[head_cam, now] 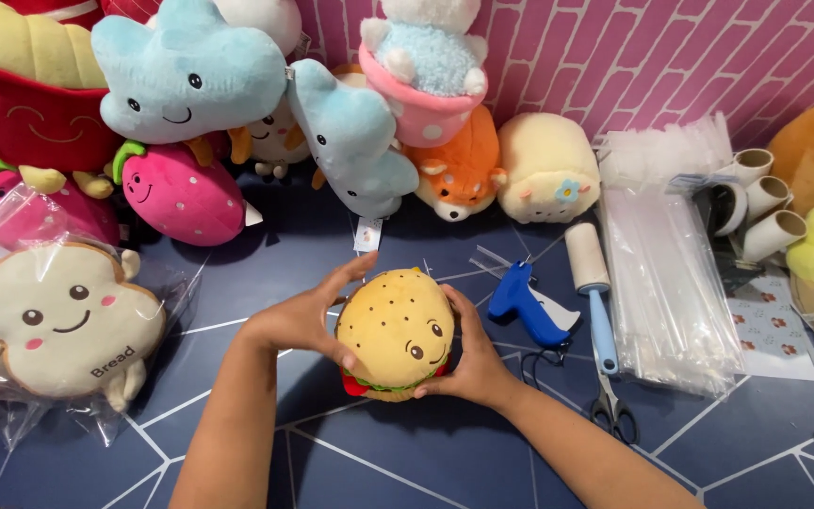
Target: The person labels a burger plush toy using a blue tool and then places the plush toy into a clear plastic bag.
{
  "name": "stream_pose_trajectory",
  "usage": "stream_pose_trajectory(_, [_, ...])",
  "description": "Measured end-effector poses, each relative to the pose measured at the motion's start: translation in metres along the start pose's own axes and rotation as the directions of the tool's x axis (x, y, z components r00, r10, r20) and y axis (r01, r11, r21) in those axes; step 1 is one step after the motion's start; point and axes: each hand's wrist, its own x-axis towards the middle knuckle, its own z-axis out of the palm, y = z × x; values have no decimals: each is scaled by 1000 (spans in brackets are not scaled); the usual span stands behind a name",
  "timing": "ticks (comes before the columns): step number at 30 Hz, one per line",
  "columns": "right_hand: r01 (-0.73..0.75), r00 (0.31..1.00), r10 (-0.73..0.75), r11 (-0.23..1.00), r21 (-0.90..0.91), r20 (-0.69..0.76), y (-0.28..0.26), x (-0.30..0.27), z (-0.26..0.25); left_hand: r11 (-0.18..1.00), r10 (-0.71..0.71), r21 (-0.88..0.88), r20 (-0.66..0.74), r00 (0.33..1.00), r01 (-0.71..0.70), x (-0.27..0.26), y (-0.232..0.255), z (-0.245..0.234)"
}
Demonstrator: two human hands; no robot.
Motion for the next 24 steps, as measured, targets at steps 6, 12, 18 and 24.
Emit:
stream_pose_trajectory(6, [-135,989,109,942,309,99,7,6,-7,993,-69,-97,-83,994,61,-25,-25,28])
stream_pose_trajectory(12, [-122,993,108,890,439,56,25,9,9,918,10,-378,-286,958,-122,-11,-106,32])
stream_pose_trajectory(18, [24,994,18,925,380,-108,26,9,5,871,-113,-490,-273,955,-37,-4,-66,48])
stream_pose_trajectory(24, [-8,988,57,948,318,-146,37,4,16,870,-26,-467,-362,932,-157,2,-74,46])
